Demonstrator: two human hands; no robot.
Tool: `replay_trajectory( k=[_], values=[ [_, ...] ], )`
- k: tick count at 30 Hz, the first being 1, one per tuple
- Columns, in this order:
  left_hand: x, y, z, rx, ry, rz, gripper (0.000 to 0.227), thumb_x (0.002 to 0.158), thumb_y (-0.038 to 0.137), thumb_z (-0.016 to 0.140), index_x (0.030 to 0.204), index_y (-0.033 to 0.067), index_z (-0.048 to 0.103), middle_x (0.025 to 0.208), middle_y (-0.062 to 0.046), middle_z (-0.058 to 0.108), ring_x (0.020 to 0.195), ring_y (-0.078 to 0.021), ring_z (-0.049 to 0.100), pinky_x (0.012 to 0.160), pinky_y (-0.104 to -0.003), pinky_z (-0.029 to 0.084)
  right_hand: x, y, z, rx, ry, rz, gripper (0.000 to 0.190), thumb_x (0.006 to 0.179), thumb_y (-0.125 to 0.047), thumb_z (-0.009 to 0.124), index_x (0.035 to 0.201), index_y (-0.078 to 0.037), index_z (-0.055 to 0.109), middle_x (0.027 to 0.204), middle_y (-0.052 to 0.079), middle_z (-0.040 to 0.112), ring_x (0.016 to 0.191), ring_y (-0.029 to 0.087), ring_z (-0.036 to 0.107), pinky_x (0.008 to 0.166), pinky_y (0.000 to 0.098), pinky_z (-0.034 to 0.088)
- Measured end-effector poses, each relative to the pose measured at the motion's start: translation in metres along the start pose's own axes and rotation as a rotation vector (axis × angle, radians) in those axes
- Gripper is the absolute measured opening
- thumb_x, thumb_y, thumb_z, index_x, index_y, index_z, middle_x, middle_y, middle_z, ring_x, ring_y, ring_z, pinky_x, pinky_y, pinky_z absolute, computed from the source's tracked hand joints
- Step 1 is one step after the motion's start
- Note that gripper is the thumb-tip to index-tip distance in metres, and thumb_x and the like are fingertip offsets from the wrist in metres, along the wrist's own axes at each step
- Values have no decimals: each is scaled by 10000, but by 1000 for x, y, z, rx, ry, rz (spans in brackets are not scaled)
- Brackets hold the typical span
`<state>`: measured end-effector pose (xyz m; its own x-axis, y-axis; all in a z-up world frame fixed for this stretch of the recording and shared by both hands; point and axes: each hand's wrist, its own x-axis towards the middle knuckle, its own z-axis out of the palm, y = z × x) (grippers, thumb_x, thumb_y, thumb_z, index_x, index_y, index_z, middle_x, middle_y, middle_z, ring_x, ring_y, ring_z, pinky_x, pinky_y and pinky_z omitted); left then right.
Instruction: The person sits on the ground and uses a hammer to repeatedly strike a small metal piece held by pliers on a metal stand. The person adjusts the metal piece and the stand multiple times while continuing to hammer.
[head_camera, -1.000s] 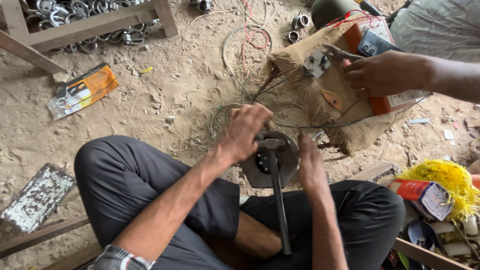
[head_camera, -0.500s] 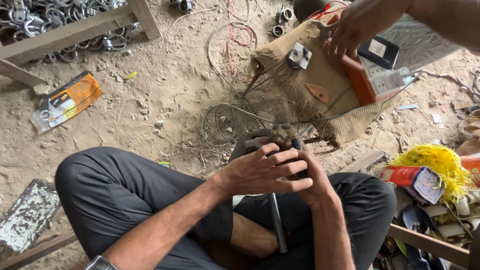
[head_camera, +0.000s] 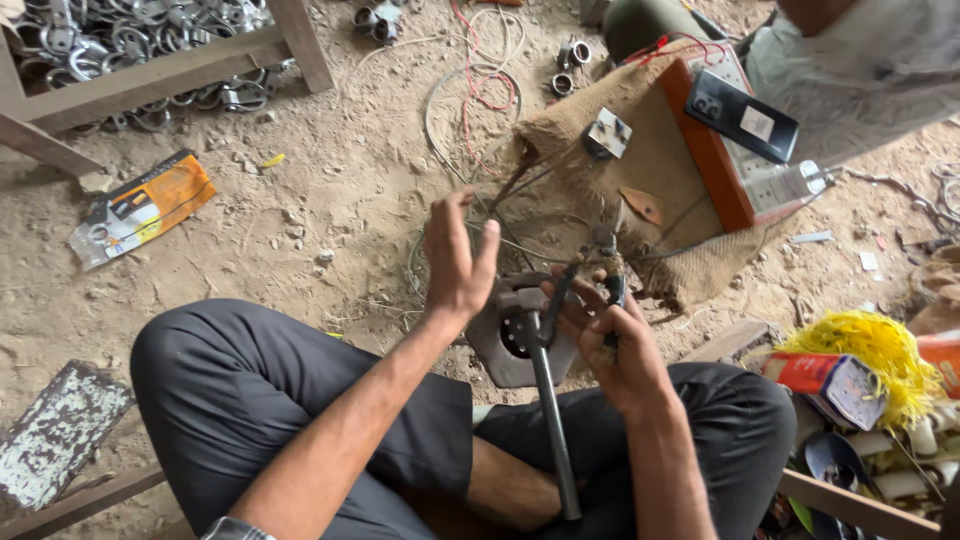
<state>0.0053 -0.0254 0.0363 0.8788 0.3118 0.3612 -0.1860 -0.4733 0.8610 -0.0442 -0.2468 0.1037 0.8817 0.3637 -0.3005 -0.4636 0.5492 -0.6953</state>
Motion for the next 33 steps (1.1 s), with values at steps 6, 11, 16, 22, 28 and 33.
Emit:
replay_trajectory(
  k=[6, 11, 16, 22, 28, 33],
  values=[
    [-5, -28, 5, -303, -5, -820, 435, 884, 246, 597, 1264, 58, 502, 1095, -100, 560, 953, -208, 589, 800, -390, 566, 29, -25, 8, -337, 286, 80, 686, 794, 100, 348, 1446, -92, 444, 1378, 226, 561, 1218, 337, 622, 875, 349, 633],
    [-7, -32, 12, -315, 39, -613, 401, 958, 260, 566, 1274, 29, 479, 1087, -97, 540, 940, -188, 569, 780, -347, 563, 47, -32, 4, -514, 295, 126, 500, 875, 39, 361, 1348, -60, 489, 1279, 158, 608, 1158, 257, 665, 872, 400, 559],
    [-9, -32, 16, -340, 4, -598, 405, 991, 290, 533, 1294, 31, 463, 1113, -97, 538, 962, -181, 555, 828, -369, 537, 56, -25, -8, -717, 254, 84, 448, 866, 23, 412, 1289, -62, 532, 1155, 118, 683, 901, 172, 573, 727, 318, 476],
    [-12, -28, 15, -354, -35, -674, 395, 980, 291, 532, 1280, 42, 468, 1123, -90, 519, 991, -176, 539, 855, -362, 517, 60, -21, -5, -730, 300, 27, 371, 908, -17, 441, 1243, -68, 592, 1047, 100, 645, 869, 155, 561, 716, 302, 456],
    [-12, -26, 17, -397, -15, -614, 349, 994, 280, 539, 1240, 39, 485, 1116, -79, 513, 1010, -171, 536, 874, -348, 514, 59, -17, 4, -539, 349, 39, 475, 811, 41, 413, 1246, -71, 565, 1104, 81, 632, 919, 163, 637, 743, 297, 493],
    [-15, -21, 16, -392, -35, -655, 347, 988, 295, 532, 1221, 39, 504, 1089, -80, 521, 976, -177, 549, 842, -349, 524, 61, -12, -4, -411, 424, 49, 478, 789, 43, 395, 1236, -70, 520, 1132, 75, 646, 972, 201, 710, 807, 342, 603]
  ],
)
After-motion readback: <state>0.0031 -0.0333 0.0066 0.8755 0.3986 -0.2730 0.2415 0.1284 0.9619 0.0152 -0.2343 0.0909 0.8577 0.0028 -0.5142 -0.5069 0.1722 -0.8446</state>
